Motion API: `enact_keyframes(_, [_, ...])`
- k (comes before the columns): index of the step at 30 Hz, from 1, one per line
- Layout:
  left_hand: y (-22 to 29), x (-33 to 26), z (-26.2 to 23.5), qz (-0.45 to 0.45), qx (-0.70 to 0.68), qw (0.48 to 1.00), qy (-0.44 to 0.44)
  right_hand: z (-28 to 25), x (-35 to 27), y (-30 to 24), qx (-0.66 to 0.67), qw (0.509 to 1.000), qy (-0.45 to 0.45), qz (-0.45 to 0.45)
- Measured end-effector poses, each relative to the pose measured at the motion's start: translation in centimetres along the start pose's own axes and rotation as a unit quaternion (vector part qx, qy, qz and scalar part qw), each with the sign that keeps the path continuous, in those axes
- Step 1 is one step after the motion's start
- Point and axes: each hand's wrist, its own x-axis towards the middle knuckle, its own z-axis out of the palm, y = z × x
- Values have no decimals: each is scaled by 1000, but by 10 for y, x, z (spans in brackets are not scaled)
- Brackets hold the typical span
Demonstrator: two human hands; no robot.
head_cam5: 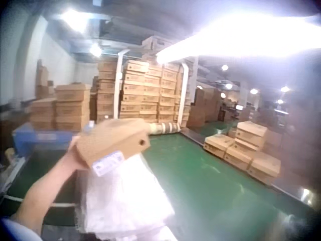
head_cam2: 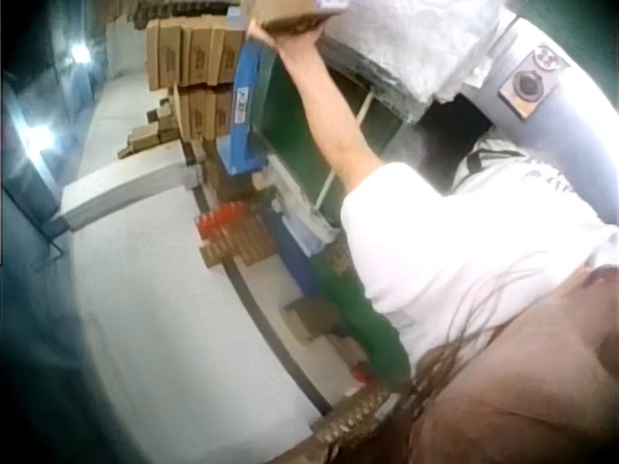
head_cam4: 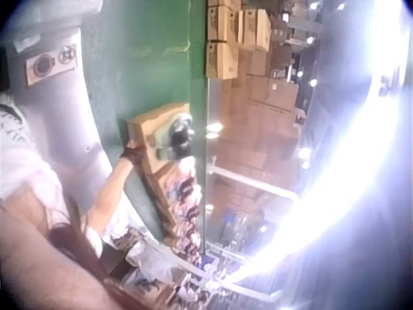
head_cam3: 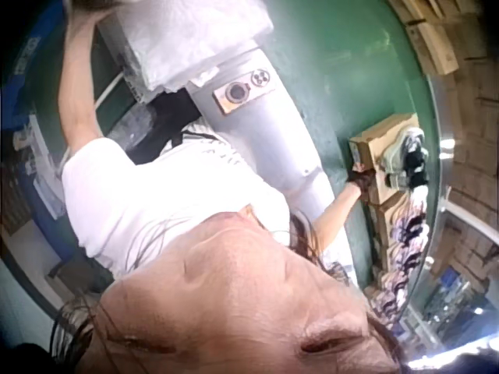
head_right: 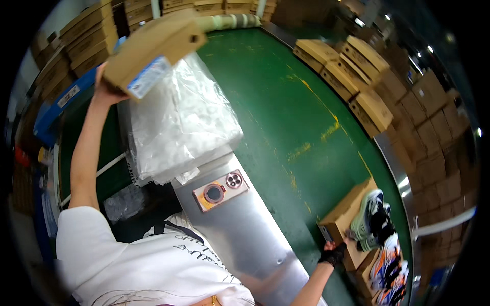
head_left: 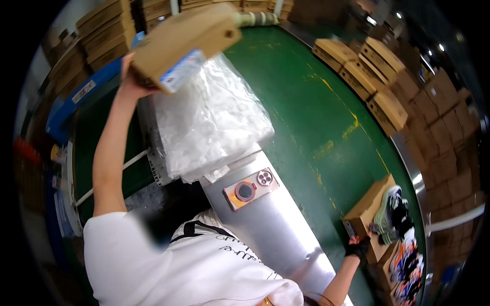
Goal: The person takes shoes from an assembly line, wraps them in paper, places them into shoe boxes, and moves the boxes to a different area in a warehouse.
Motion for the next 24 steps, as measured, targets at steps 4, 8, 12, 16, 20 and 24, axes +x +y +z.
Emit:
enact_keyframes(4, [3, -35, -34, 107, -5, 980, 168, 27, -71, 47, 26, 998, 17, 55])
enact_keyframes(8, [11, -10, -159, 156, -83, 889, 423, 41, -116, 84, 96, 984, -105, 108])
enact_keyframes(12, [4, 0, -266, 89, 45, 849, 519, 65, -192, 50, -166, 947, -267, 68])
enact_keyframes(16, [-7, -2, -223, 92, 132, 787, 596, 89, -196, -18, -514, 487, -94, -700])
enact_keyframes(20, [12, 55, -169, 258, 175, 860, 405, 102, -173, -53, -749, 423, -49, -508])
enact_keyframes(24, [-36, 80, -53, 313, 295, 899, 80, 132, -158, -68, -800, 475, -125, -346])
